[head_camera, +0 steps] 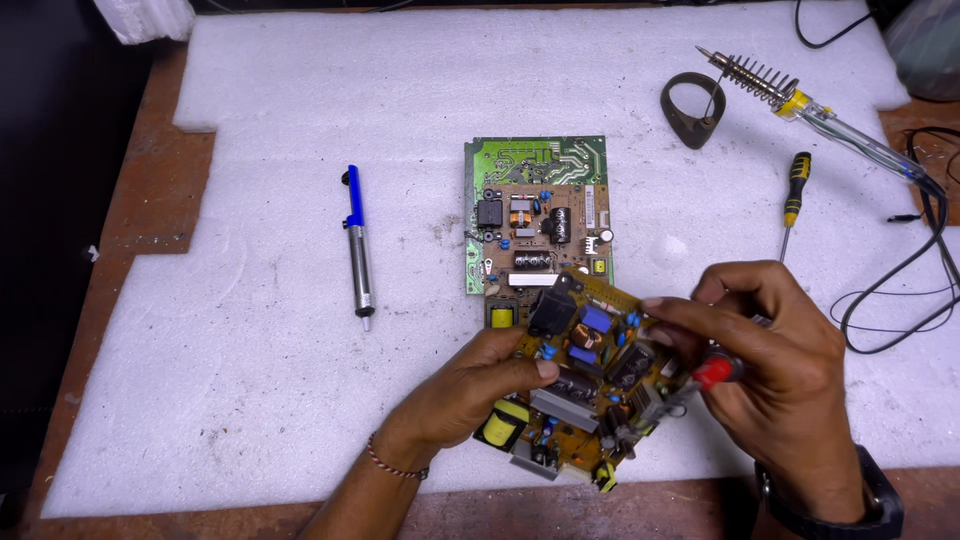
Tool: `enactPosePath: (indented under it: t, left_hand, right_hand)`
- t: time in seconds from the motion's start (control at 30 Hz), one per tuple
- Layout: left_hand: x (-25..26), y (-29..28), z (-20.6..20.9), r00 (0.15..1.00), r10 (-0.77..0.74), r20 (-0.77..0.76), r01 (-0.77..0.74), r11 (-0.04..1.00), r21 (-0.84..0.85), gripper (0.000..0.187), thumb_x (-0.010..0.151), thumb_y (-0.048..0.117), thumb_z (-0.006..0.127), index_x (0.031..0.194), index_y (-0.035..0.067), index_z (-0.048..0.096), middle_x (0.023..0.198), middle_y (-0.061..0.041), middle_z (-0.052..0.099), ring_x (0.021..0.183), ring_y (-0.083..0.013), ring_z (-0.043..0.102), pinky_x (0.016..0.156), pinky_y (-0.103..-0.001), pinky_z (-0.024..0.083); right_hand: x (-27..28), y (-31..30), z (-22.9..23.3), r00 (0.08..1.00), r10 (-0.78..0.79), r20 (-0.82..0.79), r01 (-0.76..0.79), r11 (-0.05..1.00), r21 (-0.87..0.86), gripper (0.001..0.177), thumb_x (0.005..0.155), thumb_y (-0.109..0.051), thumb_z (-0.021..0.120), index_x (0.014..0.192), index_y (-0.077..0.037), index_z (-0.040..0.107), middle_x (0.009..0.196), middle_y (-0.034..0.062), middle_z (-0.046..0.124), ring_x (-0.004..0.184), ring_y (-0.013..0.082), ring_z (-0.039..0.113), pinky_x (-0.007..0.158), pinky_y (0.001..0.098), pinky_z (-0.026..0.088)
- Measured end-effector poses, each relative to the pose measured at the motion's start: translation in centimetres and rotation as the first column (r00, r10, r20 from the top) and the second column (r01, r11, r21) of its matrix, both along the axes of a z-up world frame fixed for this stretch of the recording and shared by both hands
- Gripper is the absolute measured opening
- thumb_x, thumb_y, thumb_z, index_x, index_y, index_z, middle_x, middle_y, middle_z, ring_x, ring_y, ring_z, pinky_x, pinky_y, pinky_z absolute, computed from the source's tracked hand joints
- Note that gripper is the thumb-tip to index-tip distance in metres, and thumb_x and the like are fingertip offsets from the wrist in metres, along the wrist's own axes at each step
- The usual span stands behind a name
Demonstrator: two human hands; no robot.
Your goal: The person holds a circuit board and uses a screwdriver to point at and manipulate various components on both sides. They flip the board over to inspect the solder side and continue probing specific areas with the tool.
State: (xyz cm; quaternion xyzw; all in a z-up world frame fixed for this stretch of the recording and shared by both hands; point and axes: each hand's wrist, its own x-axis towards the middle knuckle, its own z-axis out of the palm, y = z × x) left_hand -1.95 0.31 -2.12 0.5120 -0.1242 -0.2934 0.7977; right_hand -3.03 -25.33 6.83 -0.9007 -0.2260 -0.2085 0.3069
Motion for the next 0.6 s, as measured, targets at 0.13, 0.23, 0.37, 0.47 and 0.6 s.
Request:
enactPosePath:
  t: [0.13, 0.23, 0.37, 0.47, 0.6]
  left_hand:
    - [0.0, 0.2, 0.7, 0.996, -0.076, -0.043, 0.076, 0.997, -0.004, 0.041, 0.100, 0.022, 0.066, 0.135, 0.000, 0.069, 0.131, -0.009, 0.075, 0.117, -0.0208, 0.071, 0.102, -0.034, 0.058]
    - [0.0, 0.2, 0.7, 0.998, -0.065, -0.007, 0.065, 0.998, 0.000, 0.040, 0.100, 0.023, 0.067, 0.133, 0.000, 0.070, 0.129, -0.008, 0.075, 0.118, -0.0199, 0.070, 0.102, -0.033, 0.056]
    - [0.0, 0.0, 0.4, 0.997, -0.043, -0.067, 0.040, 0.998, -0.053, 0.041, 0.099, 0.020, 0.068, 0.134, -0.002, 0.069, 0.129, -0.009, 0.076, 0.114, -0.0188, 0.071, 0.100, -0.032, 0.057]
    - [0.0, -0.1, 0.2, 0.997, -0.003, -0.082, -0.001, 0.999, -0.043, 0.040, 0.097, 0.020, 0.069, 0.130, -0.001, 0.071, 0.127, -0.009, 0.077, 0.114, -0.0186, 0.071, 0.100, -0.032, 0.057]
    - [0.3, 0.5, 0.3, 0.962, 0.127, -0.241, -0.135, 0.991, -0.015, 0.031, 0.090, 0.021, 0.077, 0.116, 0.003, 0.077, 0.101, -0.010, 0.082, 0.084, -0.0221, 0.076, 0.072, -0.035, 0.061]
  right_hand:
    - [0.5, -0.7, 0.1, 0.995, 0.030, 0.094, -0.011, 0.980, -0.198, 0.024, 0.095, -0.032, 0.081, 0.119, -0.031, 0.081, 0.111, 0.0014, 0.067, 0.076, 0.0169, 0.056, 0.076, 0.0356, 0.044]
    - [1.0, -0.7, 0.2, 0.988, 0.109, 0.110, -0.077, 0.962, -0.263, 0.020, 0.101, -0.024, 0.072, 0.119, -0.030, 0.080, 0.111, 0.0006, 0.069, 0.080, 0.0185, 0.063, 0.078, 0.0393, 0.048]
    - [1.5, -0.7, -0.3, 0.976, 0.137, 0.167, -0.084, 0.955, -0.286, 0.016, 0.102, -0.025, 0.071, 0.115, -0.028, 0.080, 0.111, 0.0020, 0.069, 0.081, 0.0211, 0.062, 0.077, 0.0408, 0.045]
    - [1.8, -0.6, -0.5, 0.976, 0.144, 0.164, -0.094, 0.955, -0.280, 0.016, 0.102, -0.024, 0.072, 0.116, -0.026, 0.080, 0.109, 0.0023, 0.069, 0.082, 0.0215, 0.062, 0.077, 0.0405, 0.045]
    - [2.6, -1.8, -1.1, 0.997, -0.009, -0.073, 0.012, 0.999, 0.034, 0.053, 0.076, 0.018, 0.050, 0.124, 0.004, 0.070, 0.124, 0.0192, 0.073, 0.104, 0.0294, 0.066, 0.085, 0.0374, 0.054]
